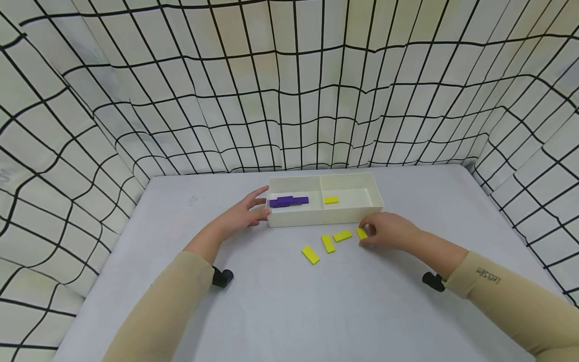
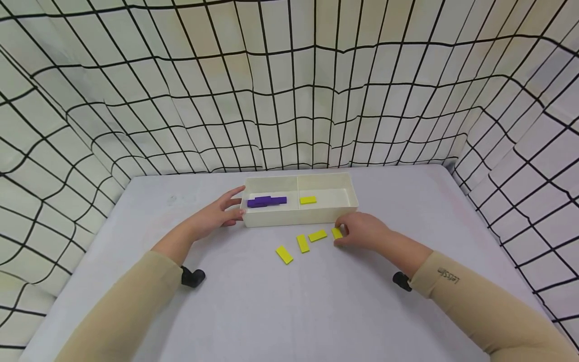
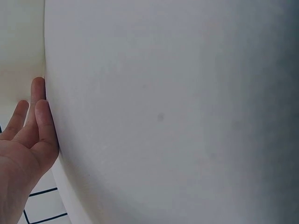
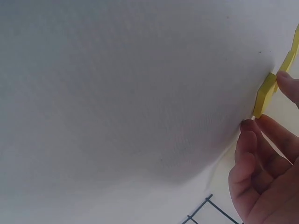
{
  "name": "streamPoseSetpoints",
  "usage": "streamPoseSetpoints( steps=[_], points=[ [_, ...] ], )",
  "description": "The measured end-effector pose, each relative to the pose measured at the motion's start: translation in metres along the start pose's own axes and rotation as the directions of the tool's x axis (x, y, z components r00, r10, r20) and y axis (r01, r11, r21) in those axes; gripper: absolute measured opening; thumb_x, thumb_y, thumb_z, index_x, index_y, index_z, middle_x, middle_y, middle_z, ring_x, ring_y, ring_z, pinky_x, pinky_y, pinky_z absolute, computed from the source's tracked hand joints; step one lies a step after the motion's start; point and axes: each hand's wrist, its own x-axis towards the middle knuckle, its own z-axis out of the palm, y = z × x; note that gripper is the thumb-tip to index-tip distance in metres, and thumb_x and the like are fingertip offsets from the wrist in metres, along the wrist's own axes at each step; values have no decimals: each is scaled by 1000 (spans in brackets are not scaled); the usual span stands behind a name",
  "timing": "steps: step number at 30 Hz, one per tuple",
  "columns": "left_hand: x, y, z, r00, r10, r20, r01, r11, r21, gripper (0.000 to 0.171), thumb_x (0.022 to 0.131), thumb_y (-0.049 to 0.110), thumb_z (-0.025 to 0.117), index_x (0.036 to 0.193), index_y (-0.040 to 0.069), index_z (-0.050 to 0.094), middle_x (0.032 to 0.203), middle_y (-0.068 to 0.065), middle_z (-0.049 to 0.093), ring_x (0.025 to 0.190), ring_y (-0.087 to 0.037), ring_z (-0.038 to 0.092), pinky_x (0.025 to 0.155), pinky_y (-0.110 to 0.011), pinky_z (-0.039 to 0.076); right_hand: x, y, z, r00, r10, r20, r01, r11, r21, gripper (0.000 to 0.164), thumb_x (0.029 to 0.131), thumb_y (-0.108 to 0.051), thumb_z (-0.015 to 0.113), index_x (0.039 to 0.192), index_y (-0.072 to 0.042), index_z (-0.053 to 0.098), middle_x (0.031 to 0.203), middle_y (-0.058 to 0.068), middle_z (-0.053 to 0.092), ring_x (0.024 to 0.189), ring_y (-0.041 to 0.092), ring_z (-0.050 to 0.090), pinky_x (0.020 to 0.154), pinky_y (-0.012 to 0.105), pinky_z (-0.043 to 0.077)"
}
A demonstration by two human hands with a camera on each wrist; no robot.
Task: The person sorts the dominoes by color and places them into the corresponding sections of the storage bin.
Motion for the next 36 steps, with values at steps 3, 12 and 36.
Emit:
streamPoseSetpoints(
  steps=[3,12,36],
  points=[
    [0,0,0,1000,-1,0,1,1000,-1,77,98,38,62,157,44,13,161,-8,23,125,-27,57,108,-47,41,0,1,1,1000,-13,5,13,1000,3,38,83,-32,80,115,-15,70,81,-4,57,78,16,52,69,32,44],
    [0,0,-1,1000,-5,4,5,1000,1,76,99,38,61,156,45,12,162,-8,22,125,-27,56,109,-48,40,0,3,2,999,-31,25,31,999,15,36,86,-15,75,121,-13,68,90,-3,61,82,17,54,77,35,50],
    [-16,25,2,999,-30,32,31,999,-28,80,99,31,63,159,34,10,162,-14,20,126,-31,56,109,-49,38,-8,6,-19,994,-112,9,112,994,9,25,87,-17,75,111,-23,75,94,-6,62,82,15,54,73,32,49]
  ],
)
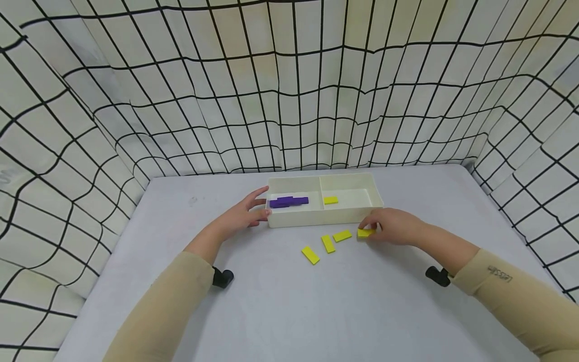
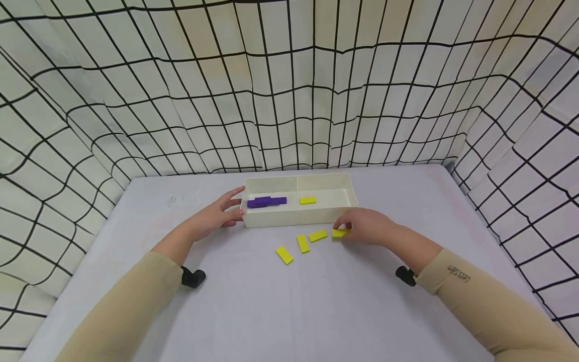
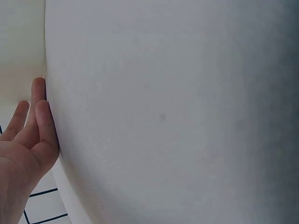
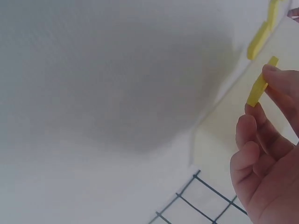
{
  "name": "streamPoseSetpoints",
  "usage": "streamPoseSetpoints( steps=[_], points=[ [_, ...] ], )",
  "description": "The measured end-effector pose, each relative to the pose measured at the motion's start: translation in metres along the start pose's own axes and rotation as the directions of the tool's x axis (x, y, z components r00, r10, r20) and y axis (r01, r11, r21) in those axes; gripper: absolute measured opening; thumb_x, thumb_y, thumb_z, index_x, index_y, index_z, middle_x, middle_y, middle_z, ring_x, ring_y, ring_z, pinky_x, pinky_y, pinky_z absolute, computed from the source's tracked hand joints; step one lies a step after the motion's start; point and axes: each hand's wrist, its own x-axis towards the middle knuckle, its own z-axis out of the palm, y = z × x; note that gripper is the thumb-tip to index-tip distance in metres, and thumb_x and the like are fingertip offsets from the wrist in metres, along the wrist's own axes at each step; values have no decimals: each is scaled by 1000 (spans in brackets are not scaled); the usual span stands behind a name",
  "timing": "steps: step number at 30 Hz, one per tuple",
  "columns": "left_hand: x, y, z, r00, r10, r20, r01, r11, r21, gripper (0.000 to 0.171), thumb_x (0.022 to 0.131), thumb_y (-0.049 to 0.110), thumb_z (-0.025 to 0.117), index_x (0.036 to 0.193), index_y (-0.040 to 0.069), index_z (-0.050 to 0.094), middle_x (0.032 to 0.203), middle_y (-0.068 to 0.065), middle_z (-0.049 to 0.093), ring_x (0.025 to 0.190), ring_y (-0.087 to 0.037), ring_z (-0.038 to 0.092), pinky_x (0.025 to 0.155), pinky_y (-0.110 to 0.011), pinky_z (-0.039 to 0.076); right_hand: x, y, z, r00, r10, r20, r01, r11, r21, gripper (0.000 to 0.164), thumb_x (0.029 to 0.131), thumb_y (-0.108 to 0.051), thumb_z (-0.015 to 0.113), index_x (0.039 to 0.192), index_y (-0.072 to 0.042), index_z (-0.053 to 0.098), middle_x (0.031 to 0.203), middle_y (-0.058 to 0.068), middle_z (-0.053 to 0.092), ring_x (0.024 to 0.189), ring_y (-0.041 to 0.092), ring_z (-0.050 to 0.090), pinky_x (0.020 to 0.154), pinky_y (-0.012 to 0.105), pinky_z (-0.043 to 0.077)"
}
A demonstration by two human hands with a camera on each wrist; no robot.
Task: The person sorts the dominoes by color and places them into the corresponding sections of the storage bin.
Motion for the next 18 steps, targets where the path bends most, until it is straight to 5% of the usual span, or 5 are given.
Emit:
streamPoseSetpoints(
  steps=[18],
  points=[
    [22,-28,-4,999,9,-32,-8,999,31,77,98,38,62,155,48,12,162,-6,22,125,-26,57,108,-48,40,2,-3,-58,997,-61,-50,62,998,9,30,88,-16,75,117,-22,73,99,-3,62,83,19,54,68,30,49]
  ],
)
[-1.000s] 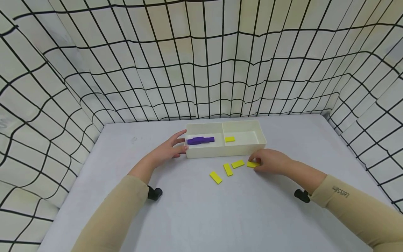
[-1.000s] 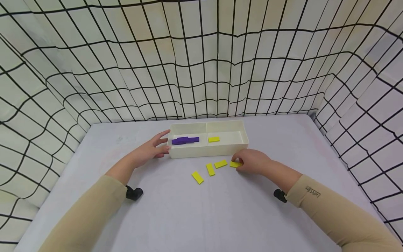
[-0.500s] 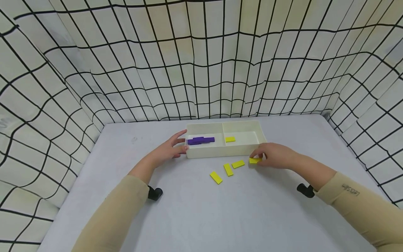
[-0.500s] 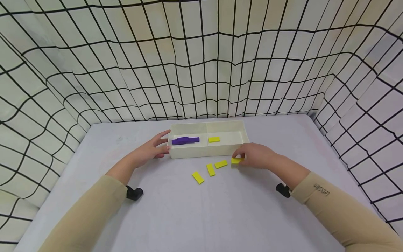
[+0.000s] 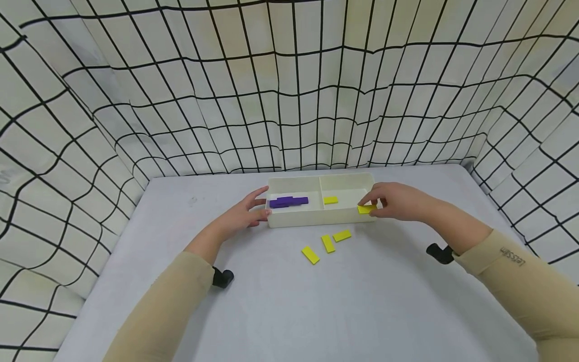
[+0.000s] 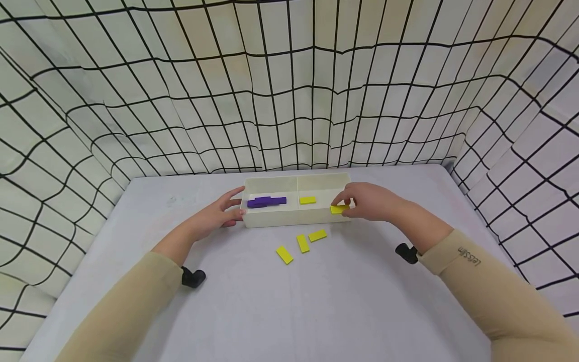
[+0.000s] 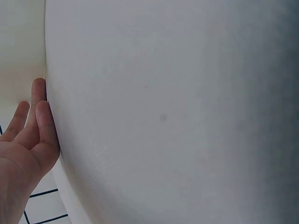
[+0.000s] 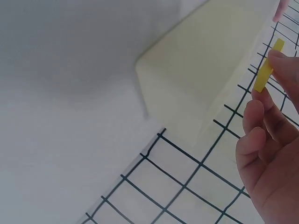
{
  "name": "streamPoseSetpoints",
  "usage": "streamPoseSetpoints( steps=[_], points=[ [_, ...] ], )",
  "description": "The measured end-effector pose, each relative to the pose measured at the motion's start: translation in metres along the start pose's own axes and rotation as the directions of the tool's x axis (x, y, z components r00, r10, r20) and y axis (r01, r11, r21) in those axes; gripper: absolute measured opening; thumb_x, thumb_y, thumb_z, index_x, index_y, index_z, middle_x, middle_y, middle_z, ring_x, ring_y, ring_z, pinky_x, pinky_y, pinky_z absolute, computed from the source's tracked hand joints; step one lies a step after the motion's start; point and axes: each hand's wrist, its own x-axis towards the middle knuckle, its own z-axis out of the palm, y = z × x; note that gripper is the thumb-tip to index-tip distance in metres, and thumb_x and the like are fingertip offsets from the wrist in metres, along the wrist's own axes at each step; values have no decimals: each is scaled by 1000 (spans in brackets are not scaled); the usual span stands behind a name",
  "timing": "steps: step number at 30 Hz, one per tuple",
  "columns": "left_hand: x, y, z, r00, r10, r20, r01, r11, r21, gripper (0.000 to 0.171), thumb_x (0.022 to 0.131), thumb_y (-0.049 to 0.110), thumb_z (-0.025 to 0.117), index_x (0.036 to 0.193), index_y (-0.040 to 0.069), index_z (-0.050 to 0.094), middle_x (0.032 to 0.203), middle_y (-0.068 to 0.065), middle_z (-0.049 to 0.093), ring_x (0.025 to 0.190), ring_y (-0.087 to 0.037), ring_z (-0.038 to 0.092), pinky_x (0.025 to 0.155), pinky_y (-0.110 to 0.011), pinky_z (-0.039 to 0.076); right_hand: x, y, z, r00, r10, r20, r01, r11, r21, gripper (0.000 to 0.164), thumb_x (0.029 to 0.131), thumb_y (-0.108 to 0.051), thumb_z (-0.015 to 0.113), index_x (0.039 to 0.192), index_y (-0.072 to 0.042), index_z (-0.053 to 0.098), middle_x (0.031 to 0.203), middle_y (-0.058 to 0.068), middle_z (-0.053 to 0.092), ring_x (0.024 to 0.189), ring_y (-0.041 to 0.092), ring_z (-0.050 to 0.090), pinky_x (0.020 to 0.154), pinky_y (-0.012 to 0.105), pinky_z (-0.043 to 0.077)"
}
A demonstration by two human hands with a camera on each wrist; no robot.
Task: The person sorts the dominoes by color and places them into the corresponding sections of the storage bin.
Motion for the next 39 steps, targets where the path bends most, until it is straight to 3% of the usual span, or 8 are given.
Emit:
streamPoseSetpoints(
  steps=[8,16,26,39],
  points=[
    [-1,1,0,1000,18,2,-18,1000,-7,75,99,35,61,155,47,13,162,-7,21,126,-27,56,109,-48,39,23,-1,-14,1000,-7,5,7,1000,-11,31,89,-16,74,120,-22,73,99,-1,62,87,21,55,68,31,49],
    [0,0,0,1000,24,8,-24,1000,-11,76,99,37,61,156,47,13,162,-8,21,125,-26,57,109,-47,39,53,2,-16,998,32,60,-27,997,-76,31,90,-20,74,121,-22,72,100,1,62,93,23,54,78,35,50],
    [-1,0,-1,1000,22,10,-22,1000,-17,77,98,38,63,156,46,13,162,-8,21,125,-27,57,109,-47,40,84,9,0,989,61,138,-35,983,-183,29,91,-20,73,120,-21,72,99,2,61,93,22,53,80,36,47],
    [-3,3,0,1000,11,9,-11,1000,-24,75,99,34,62,156,45,14,162,-7,22,125,-27,57,109,-47,40,105,9,22,980,97,176,-48,963,-263,27,93,-17,68,119,-19,72,116,4,63,104,24,57,95,45,48]
  ],
)
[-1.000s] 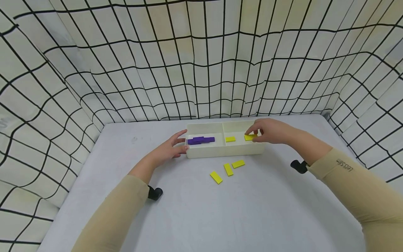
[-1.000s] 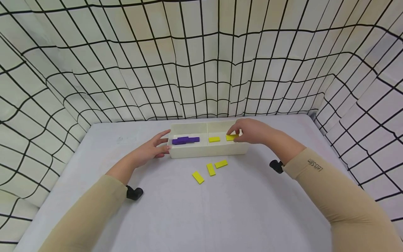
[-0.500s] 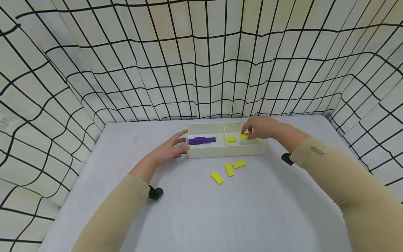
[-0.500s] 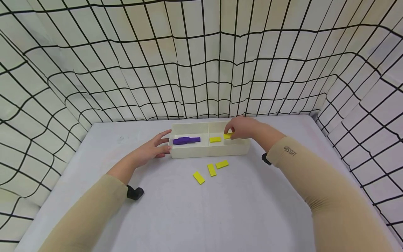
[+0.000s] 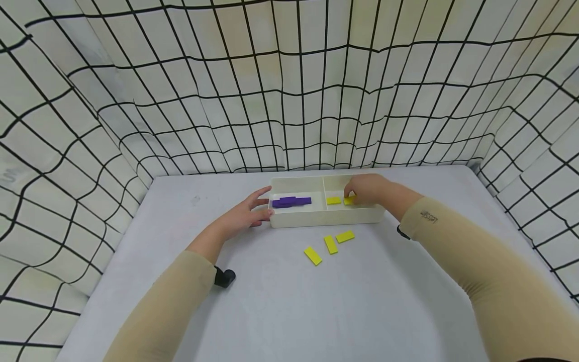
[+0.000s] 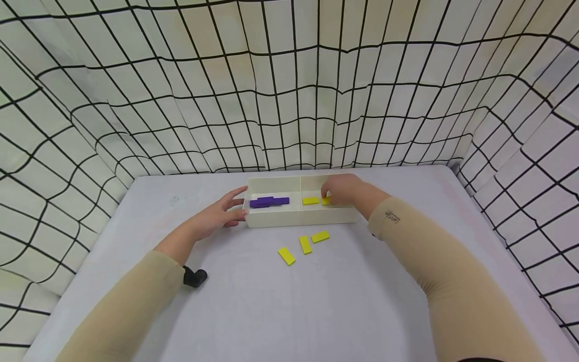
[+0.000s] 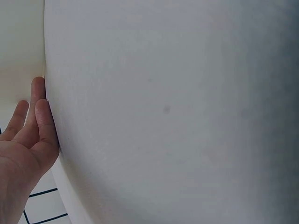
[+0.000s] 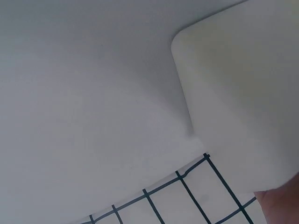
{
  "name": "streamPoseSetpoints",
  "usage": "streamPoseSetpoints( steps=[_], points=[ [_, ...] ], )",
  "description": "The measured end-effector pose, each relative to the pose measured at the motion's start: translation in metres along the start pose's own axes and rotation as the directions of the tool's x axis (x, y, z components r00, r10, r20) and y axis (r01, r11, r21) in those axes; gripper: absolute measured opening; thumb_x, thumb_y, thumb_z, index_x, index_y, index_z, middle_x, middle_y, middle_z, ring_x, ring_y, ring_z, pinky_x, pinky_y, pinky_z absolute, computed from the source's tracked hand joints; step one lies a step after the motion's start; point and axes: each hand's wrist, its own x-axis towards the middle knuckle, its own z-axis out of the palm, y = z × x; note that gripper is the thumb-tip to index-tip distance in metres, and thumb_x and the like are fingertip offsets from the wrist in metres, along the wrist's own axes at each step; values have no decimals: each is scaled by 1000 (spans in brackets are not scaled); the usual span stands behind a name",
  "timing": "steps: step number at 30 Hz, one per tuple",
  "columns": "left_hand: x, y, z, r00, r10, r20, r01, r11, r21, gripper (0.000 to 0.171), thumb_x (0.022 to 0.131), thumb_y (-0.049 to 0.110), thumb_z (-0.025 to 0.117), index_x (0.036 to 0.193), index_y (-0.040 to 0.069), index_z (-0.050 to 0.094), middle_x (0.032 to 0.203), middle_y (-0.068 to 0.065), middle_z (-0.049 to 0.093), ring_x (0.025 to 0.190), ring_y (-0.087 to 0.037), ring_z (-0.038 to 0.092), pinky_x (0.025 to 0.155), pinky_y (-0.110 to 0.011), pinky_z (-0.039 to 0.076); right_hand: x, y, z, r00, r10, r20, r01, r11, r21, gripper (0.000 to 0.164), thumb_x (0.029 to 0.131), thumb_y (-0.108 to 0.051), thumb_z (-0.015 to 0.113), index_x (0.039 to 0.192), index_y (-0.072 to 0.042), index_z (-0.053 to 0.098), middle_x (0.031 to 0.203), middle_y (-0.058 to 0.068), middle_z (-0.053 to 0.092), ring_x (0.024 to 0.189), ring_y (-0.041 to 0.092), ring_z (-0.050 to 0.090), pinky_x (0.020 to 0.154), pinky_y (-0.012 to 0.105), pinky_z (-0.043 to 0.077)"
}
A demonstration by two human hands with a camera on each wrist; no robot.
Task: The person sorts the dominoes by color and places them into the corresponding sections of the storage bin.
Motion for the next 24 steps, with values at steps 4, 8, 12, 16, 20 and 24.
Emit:
streamPoseSetpoints(
  steps=[4,8,12,16,20,24],
  points=[
    [1,-1,0,1000,-4,-2,4,1000,2,76,98,35,62,156,46,14,162,-7,22,126,-27,55,108,-46,40,0,-2,1,1000,10,1,-10,1000,-5,27,93,-16,68,120,-19,72,112,3,64,100,24,57,93,45,49],
    [2,-2,-1,1000,-3,-2,3,1000,2,77,98,35,63,156,46,13,162,-7,22,126,-27,56,108,-47,40,1,-2,2,1000,14,-2,-14,1000,-11,27,93,-17,68,120,-18,71,109,3,65,98,24,57,92,44,49],
    [3,-2,0,1000,-3,-1,3,1000,1,77,98,35,63,156,46,14,162,-7,22,125,-27,57,108,-47,40,2,-2,5,1000,18,-18,-18,1000,-12,28,93,-17,67,121,-18,71,108,2,65,97,24,56,92,44,48],
    [1,1,1,1000,-1,-4,1,1000,0,77,98,35,64,156,45,14,161,-7,23,125,-27,57,108,-46,41,3,0,7,999,30,-22,-30,1000,6,30,94,-19,65,124,-19,69,108,3,64,98,24,55,92,44,48],
    [0,2,2,1000,3,-7,-3,1000,1,77,98,35,63,157,43,14,161,-8,23,125,-27,56,108,-46,41,2,1,4,999,35,-24,-34,999,39,31,94,-21,65,125,-20,68,109,3,63,98,24,55,91,43,48],
    [0,1,1,1000,2,-10,-2,1000,4,77,98,35,63,157,43,13,162,-9,22,125,-27,56,108,-46,41,0,4,-1,999,22,-42,-18,996,86,30,94,-23,68,124,-19,68,106,3,62,96,23,54,87,41,47]
  ],
)
